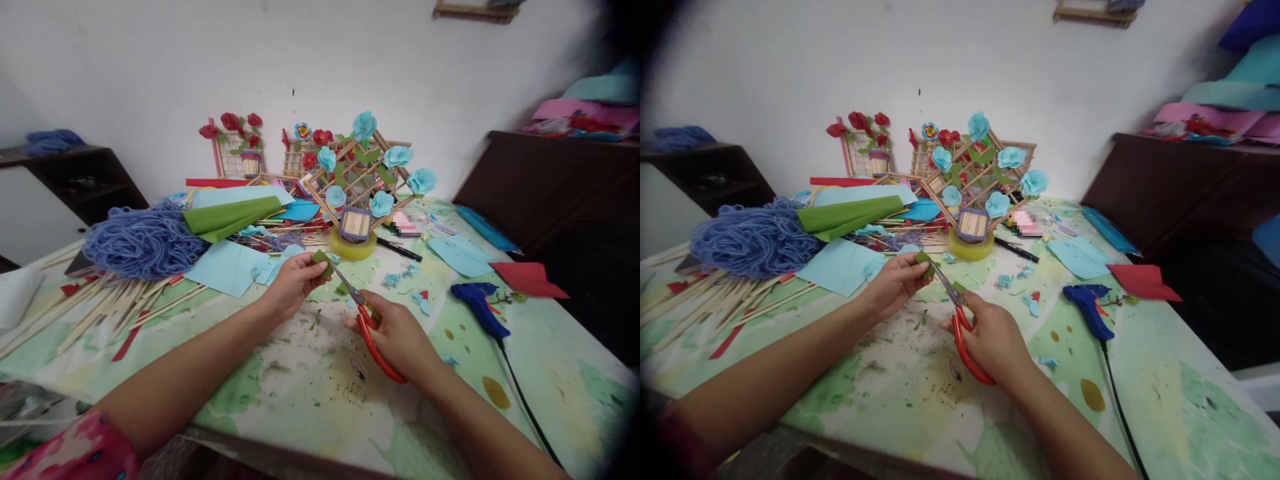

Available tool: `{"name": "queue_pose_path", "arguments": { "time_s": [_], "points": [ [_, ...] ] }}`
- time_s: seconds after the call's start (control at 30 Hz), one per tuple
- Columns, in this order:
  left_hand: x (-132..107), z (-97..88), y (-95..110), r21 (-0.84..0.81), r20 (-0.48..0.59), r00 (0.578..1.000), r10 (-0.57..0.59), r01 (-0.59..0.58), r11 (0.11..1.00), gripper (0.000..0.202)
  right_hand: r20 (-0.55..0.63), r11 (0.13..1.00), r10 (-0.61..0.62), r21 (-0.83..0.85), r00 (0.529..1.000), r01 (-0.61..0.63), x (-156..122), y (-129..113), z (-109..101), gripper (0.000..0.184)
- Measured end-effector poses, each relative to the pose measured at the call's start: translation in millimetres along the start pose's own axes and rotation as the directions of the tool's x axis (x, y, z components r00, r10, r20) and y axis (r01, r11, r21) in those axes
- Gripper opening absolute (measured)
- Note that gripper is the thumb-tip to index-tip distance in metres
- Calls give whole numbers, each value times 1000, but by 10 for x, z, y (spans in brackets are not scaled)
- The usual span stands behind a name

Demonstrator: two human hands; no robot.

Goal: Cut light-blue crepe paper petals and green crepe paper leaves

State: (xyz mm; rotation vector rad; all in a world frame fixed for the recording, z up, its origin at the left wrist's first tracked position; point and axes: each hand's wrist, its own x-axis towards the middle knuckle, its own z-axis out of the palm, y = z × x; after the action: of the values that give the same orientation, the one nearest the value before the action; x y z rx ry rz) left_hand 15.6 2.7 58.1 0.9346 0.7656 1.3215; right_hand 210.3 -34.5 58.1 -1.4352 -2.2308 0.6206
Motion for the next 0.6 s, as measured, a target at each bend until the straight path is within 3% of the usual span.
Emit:
{"name": "queue_pose_path", "arguments": {
  "time_s": [0.33, 0.6],
  "points": [
    [-6, 14, 2, 43, -24, 999, 45, -44, 998, 13, 6, 1000, 1, -3, 1000, -1, -10, 3, 4, 31],
    [31, -29, 37, 121, 28, 996, 88, -91, 989, 15, -9, 998, -4, -65, 1000, 3, -11, 2, -24, 31]
  ]
}}
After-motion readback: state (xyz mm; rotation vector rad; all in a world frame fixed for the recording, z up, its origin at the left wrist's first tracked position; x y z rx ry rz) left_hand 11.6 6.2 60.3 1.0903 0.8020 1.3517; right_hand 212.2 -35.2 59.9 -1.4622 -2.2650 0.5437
